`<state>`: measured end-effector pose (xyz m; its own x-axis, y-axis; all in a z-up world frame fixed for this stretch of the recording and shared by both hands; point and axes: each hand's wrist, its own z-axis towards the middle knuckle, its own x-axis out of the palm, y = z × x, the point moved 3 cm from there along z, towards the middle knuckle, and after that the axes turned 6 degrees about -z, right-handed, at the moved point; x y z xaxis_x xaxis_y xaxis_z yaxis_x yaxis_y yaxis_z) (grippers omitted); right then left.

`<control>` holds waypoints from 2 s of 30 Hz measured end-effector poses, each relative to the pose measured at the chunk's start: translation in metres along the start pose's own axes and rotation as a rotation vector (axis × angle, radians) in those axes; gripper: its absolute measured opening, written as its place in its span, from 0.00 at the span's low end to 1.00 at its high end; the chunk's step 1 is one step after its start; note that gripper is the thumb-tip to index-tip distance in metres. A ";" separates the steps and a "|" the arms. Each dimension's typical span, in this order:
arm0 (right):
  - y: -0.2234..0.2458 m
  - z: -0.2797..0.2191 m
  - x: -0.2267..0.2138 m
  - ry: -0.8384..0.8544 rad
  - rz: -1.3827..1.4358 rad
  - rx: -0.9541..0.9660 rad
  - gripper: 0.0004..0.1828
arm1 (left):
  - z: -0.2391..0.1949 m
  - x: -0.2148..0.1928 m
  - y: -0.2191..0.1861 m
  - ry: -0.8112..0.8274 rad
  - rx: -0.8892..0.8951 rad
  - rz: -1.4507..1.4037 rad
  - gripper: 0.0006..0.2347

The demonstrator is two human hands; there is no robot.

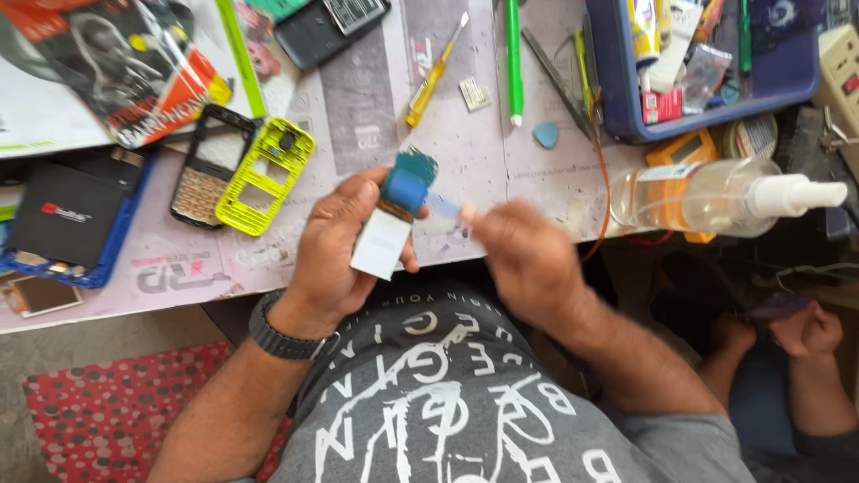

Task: The person cleans a small electronic component, likely a phone screen assembly, using a toothbrush and a spray bottle. They repeatedly spray liquid onto the component and scrub it with the toothbrush, occasionally using a utility knife to scrape the surface.

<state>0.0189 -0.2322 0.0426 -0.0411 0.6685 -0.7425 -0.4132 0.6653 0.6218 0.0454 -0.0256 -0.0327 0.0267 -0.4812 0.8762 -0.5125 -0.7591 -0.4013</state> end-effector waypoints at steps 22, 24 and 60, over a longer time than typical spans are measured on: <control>-0.043 0.025 0.032 -0.008 1.107 0.540 0.08 | -0.016 0.015 -0.019 0.063 -0.053 0.450 0.21; -0.046 0.026 0.033 -0.016 1.074 0.563 0.07 | -0.026 0.026 -0.031 0.058 0.282 1.024 0.21; 0.020 -0.010 0.027 0.247 -0.414 0.116 0.28 | -0.031 0.018 -0.016 -0.038 0.875 1.827 0.25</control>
<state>0.0006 -0.2040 0.0323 -0.1153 0.2511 -0.9611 -0.3369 0.9003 0.2757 0.0270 -0.0087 -0.0025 0.0818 -0.7768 -0.6244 0.5151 0.5693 -0.6408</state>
